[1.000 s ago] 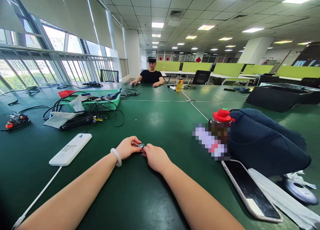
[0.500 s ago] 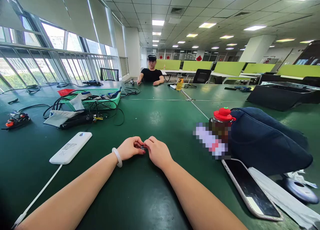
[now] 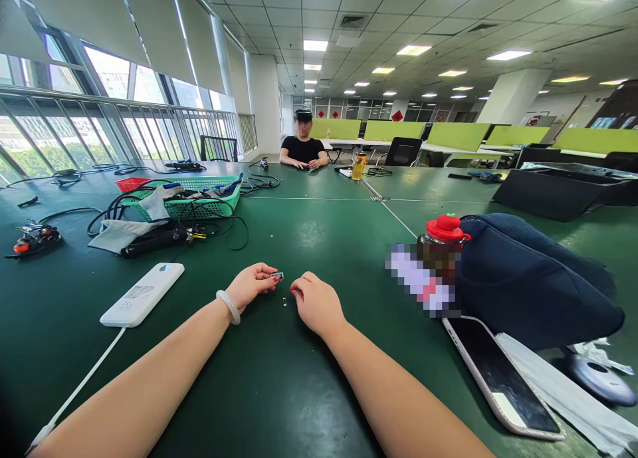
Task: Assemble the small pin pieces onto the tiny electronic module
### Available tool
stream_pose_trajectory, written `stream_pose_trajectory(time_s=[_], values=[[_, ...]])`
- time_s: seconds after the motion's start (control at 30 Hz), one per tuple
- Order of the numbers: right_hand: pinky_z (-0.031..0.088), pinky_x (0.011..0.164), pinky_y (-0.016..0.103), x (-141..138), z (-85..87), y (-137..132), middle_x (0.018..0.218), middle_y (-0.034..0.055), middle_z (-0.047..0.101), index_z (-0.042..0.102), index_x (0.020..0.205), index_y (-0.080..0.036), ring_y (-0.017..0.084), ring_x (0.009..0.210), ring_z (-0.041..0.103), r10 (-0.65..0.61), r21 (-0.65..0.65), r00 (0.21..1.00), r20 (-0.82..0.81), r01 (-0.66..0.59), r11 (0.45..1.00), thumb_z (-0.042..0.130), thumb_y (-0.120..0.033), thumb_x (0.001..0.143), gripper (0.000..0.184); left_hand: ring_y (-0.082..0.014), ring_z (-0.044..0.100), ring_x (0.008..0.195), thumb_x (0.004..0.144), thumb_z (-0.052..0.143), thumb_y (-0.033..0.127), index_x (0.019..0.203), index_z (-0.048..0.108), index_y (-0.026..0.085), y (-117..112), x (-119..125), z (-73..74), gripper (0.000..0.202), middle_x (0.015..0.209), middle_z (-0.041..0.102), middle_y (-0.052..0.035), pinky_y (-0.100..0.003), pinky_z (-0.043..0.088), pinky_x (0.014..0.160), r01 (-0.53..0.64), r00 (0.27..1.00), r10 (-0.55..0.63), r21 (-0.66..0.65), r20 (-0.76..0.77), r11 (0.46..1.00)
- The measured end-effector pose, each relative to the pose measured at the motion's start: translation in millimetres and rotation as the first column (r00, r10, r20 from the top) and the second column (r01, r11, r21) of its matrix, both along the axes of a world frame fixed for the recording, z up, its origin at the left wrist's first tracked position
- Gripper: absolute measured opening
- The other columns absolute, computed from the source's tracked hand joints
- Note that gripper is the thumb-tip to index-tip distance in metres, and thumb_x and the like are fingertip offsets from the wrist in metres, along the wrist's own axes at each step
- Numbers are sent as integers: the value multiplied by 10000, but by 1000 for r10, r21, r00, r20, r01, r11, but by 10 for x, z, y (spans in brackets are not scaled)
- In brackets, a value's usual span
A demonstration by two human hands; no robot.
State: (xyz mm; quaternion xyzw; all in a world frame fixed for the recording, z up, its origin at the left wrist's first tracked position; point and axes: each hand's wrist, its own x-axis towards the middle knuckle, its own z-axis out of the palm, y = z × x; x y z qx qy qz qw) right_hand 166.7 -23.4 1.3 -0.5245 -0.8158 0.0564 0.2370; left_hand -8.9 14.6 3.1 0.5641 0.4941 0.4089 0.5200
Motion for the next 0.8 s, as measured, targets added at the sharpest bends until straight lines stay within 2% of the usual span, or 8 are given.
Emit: stream_pose_trajectory(time_s=[0.1,0.2,0.37,0.5,0.8], values=[[412,736,215,-46,-66,-4,948,14,556,611,989,-264,114,797,560,88,-44,993,81,-84,995,447,-206,832,234,-90,536,540,580,726,321,787,542,127,18,-14,-7,338,594,605,0,-206,382,497,-34,999,34,-12,27,999],[413,739,216,-80,-113,10,941,8,560,615,979,-275,115,794,565,120,-66,986,114,-112,991,439,-198,836,239,-86,530,532,580,727,283,783,543,129,9,-2,-14,314,560,588,17,-216,403,526,-35,999,35,2,13,999],[417,706,217,-79,-98,28,879,7,571,603,854,-228,120,771,568,83,-89,989,120,-72,993,491,-254,824,119,-101,556,547,563,735,245,766,550,127,6,9,-28,299,598,617,-5,-246,443,573,-17,1000,17,36,-3,999],[408,684,222,-73,-85,10,845,14,573,586,815,-208,122,748,564,58,-113,988,143,-42,993,481,-253,828,115,-110,577,566,578,724,231,781,555,125,15,-1,-35,285,614,631,-15,-257,459,598,-12,1000,13,41,-26,999],[376,641,223,-69,-93,45,783,-4,578,591,745,-212,119,712,532,-14,-211,1000,18,17,977,510,-263,799,109,-136,621,675,566,728,161,785,571,126,27,-7,-76,272,684,663,-36,-285,477,703,23,999,-22,39,-36,999]])
